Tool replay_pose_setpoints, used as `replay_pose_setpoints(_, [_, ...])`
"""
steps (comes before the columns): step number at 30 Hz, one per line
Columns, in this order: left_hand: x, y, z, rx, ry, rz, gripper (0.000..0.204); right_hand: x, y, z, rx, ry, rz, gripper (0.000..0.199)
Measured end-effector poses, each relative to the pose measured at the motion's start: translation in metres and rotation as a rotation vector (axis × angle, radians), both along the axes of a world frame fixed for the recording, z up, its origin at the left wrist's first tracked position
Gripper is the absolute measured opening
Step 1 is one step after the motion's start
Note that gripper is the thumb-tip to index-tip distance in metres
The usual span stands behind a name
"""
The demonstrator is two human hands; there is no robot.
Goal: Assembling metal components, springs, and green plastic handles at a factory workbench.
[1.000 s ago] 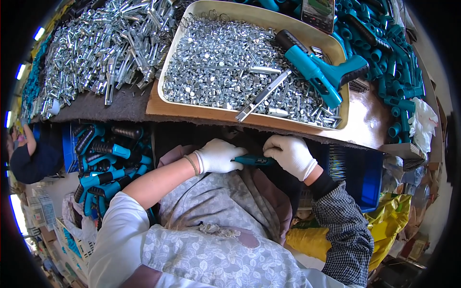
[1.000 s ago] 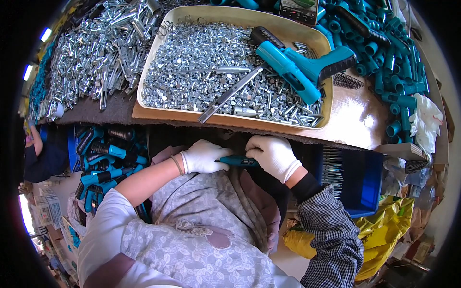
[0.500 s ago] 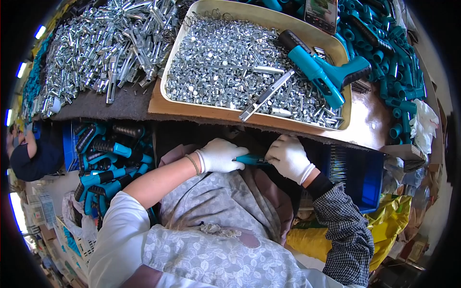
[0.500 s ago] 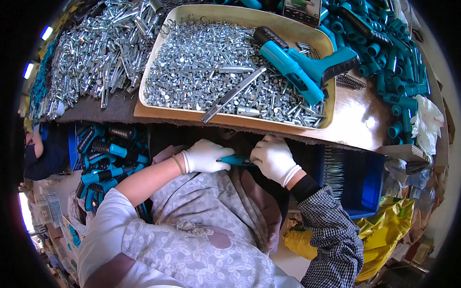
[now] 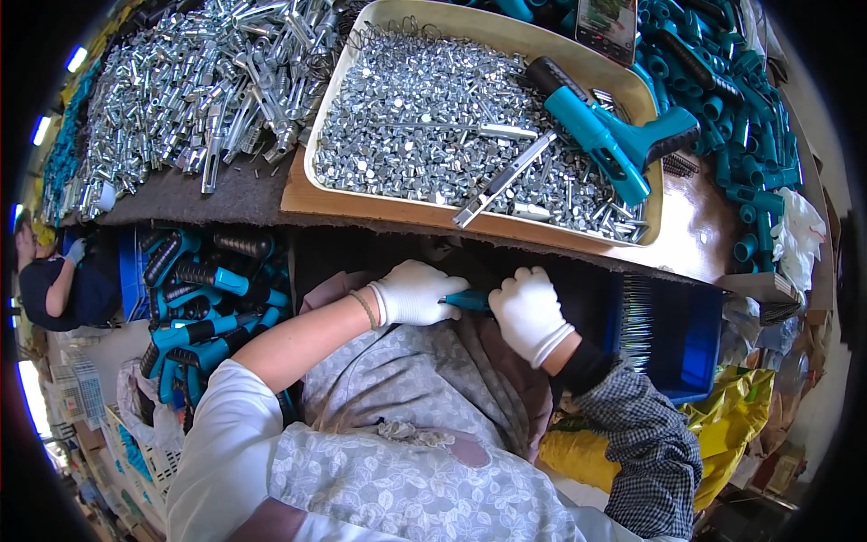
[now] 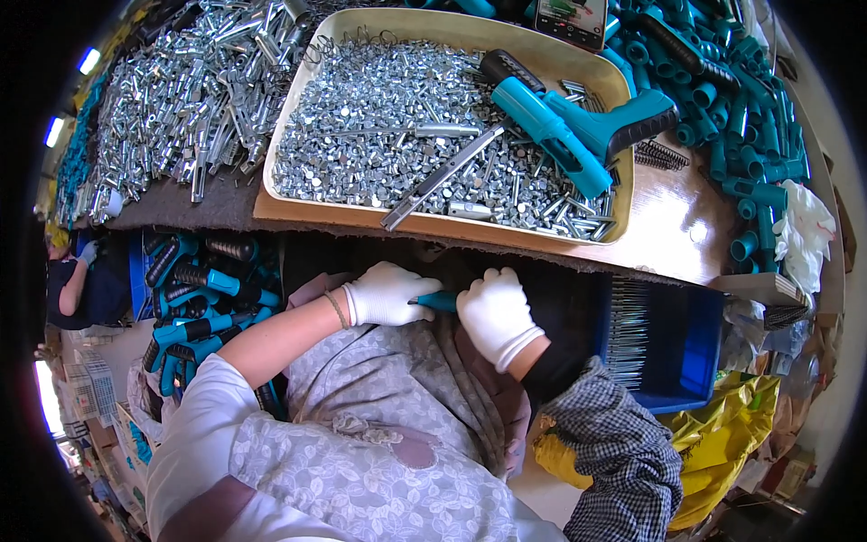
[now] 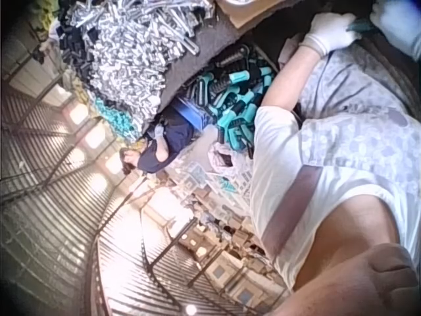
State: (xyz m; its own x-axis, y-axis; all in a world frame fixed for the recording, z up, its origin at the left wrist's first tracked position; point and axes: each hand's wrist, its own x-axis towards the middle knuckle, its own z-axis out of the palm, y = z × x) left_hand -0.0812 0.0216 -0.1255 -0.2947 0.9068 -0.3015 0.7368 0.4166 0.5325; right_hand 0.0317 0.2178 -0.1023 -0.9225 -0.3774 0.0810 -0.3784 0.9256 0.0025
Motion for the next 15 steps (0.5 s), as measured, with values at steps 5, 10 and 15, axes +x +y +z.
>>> replay_pose_setpoints(5, [0.002,0.002,0.003,-0.019,0.007,-0.017,0.036,-0.005,-0.015,0.0,0.071,-0.186,-0.141,0.011])
replay_pose_setpoints(10, [0.003,0.003,0.008,-0.03,0.014,0.003,0.037,-0.007,-0.019,-0.001,0.141,-0.171,-0.132,0.01])
replay_pose_setpoints(15, [0.003,0.002,0.01,-0.049,0.01,0.002,0.039,-0.018,0.001,0.0,-0.241,-0.4,-0.266,0.007])
